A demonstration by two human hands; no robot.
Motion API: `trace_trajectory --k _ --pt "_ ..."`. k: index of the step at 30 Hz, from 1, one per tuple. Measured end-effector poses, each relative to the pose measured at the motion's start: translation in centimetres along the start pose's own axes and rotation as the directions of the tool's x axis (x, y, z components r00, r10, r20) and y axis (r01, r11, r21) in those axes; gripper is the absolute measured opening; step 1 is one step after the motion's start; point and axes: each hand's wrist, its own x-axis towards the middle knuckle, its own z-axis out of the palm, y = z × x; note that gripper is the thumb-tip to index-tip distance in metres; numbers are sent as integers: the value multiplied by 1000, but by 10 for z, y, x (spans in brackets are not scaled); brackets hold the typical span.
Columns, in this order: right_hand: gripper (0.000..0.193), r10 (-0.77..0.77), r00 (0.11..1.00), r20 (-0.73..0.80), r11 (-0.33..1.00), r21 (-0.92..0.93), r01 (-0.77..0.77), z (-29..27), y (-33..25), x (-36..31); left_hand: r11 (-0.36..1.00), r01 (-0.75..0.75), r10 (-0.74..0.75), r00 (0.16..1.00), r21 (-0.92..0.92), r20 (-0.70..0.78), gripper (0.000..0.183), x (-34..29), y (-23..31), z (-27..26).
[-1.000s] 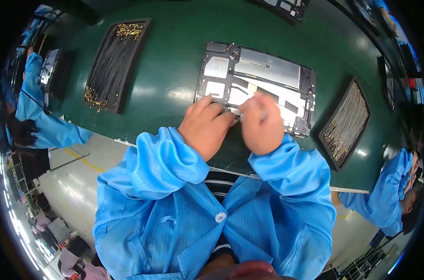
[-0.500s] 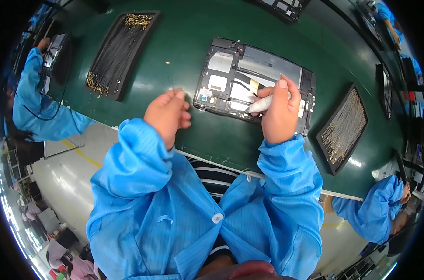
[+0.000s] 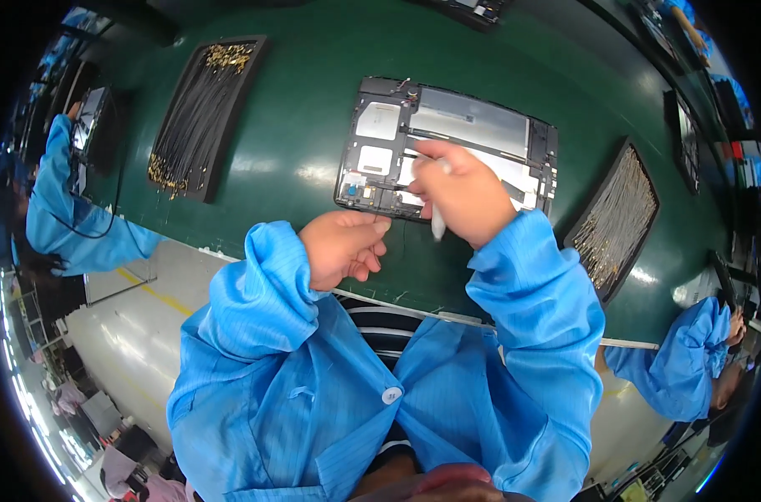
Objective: The person assembles internal components, ribbon cables, and electronic parts into tablet housings, taking the parts from storage trays and inserting them into the housing. The person uses tweezers and a dispensing tool to precisely place the small components.
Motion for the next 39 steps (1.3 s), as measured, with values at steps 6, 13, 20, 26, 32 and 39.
trace_trajectory --k 6,13,20,26,32,39 --pt "33 -222 939 261 627 -700 342 -3 5 26 1000 -24 24 1000 1 8 21 4 -4 4" --pt "23 -220 935 -277 958 -242 154 -38 22 -5 988 -19 46 984 -155 170 28 11 -1 -14" --pt "37 -11 352 -936 870 -183 -458 -161 89 -147 982 10 46 956 -190 288 34 16 0 -16" --pt "36 -34 575 -817 635 -462 -619 -153 88 -145 984 -17 67 958 -180 279 32 13 -3 -17" --pt "34 -18 602 -798 543 -513 -665 -159 94 -144 989 -28 63 969 -148 238 30 14 -4 -12" --pt "35 30 426 -904 824 -219 -522 -148 105 -165 996 -34 47 986 -80 159 29 9 -3 -4"
